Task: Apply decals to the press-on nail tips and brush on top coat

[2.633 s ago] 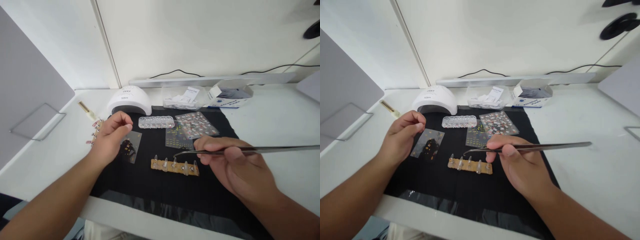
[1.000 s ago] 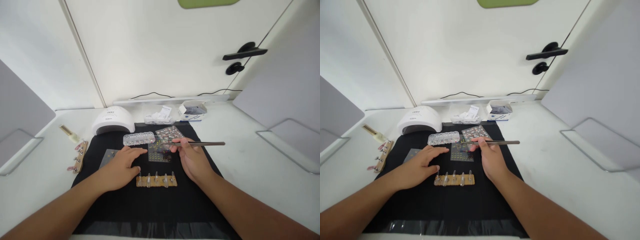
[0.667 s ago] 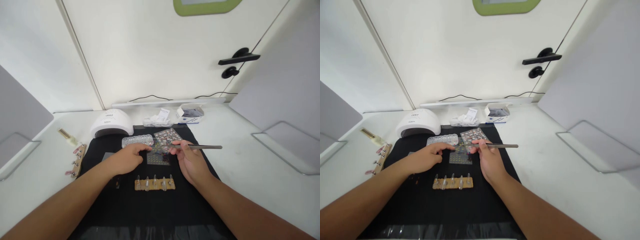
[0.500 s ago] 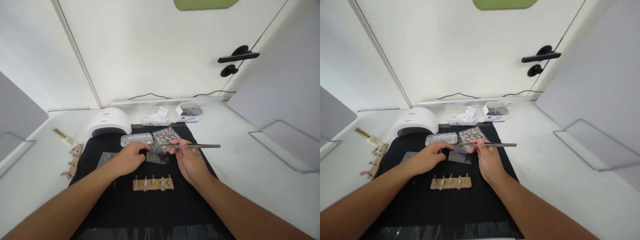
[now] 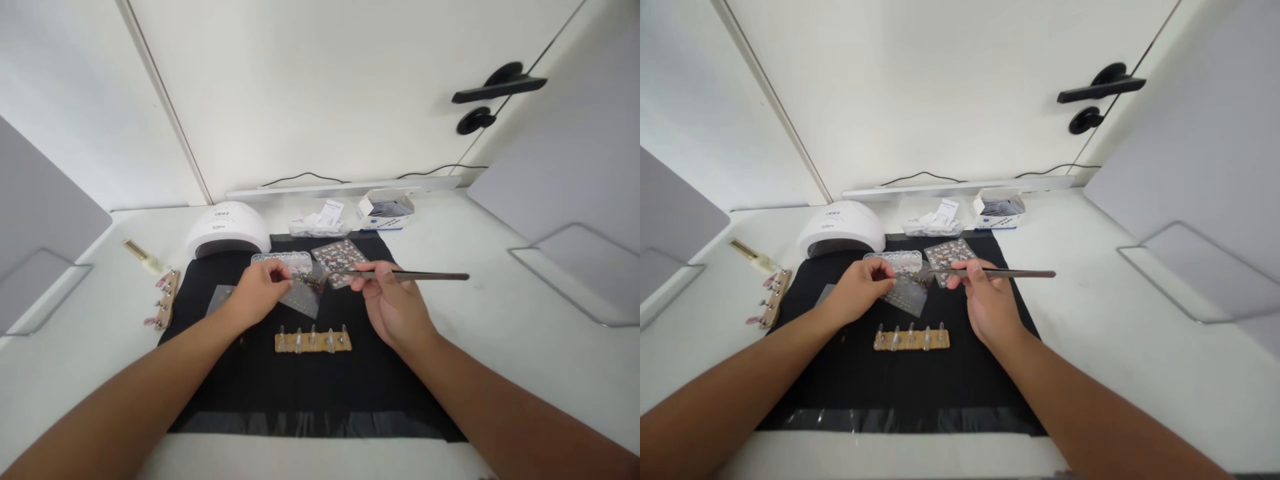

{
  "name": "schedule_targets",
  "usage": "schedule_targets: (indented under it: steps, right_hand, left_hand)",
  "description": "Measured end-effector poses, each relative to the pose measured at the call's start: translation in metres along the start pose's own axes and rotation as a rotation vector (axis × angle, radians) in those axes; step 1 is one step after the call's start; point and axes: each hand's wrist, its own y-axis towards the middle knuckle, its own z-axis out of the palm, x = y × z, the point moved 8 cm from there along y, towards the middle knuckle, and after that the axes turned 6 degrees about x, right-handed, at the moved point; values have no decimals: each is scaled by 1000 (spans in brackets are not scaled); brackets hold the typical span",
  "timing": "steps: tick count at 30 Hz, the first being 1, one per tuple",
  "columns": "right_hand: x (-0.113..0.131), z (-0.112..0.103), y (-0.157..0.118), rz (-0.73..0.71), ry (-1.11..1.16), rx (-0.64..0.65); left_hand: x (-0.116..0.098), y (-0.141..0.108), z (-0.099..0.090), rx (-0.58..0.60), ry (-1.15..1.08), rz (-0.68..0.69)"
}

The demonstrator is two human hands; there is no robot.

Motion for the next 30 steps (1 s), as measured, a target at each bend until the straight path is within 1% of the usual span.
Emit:
schedule_targets:
  steps: [3,5,8,10,14,18,23,27,30]
  right_hand:
    - [15,6,-4,-19,4,32]
    - [25,10,-4,-24,8,61]
    - [38,19,4,-38,25,94]
    - [40,26,13,-47,40,113]
    - [28,38,32,-58,83,137]
    - [7,40,43,-35,115,159]
    - [-11,34,49,30,136,200]
    - [-17,33,49,63,156,228]
    - [-18,35,48,61,176,246]
  left_hand:
    - [3,-5,-11,2,-80,30]
    - [5,-9,-15,30,-153,44]
    - [6,-15,-13,84,-252,65]
    - [7,-16,-10,116,-296,75]
    - [11,-10,-1,176,-341,65]
    - [16,0,5,222,-360,44]
    - [20,1,10,267,-366,-13]
    - [18,-1,12,331,-354,-62]
    - [13,0,15,390,-318,-86]
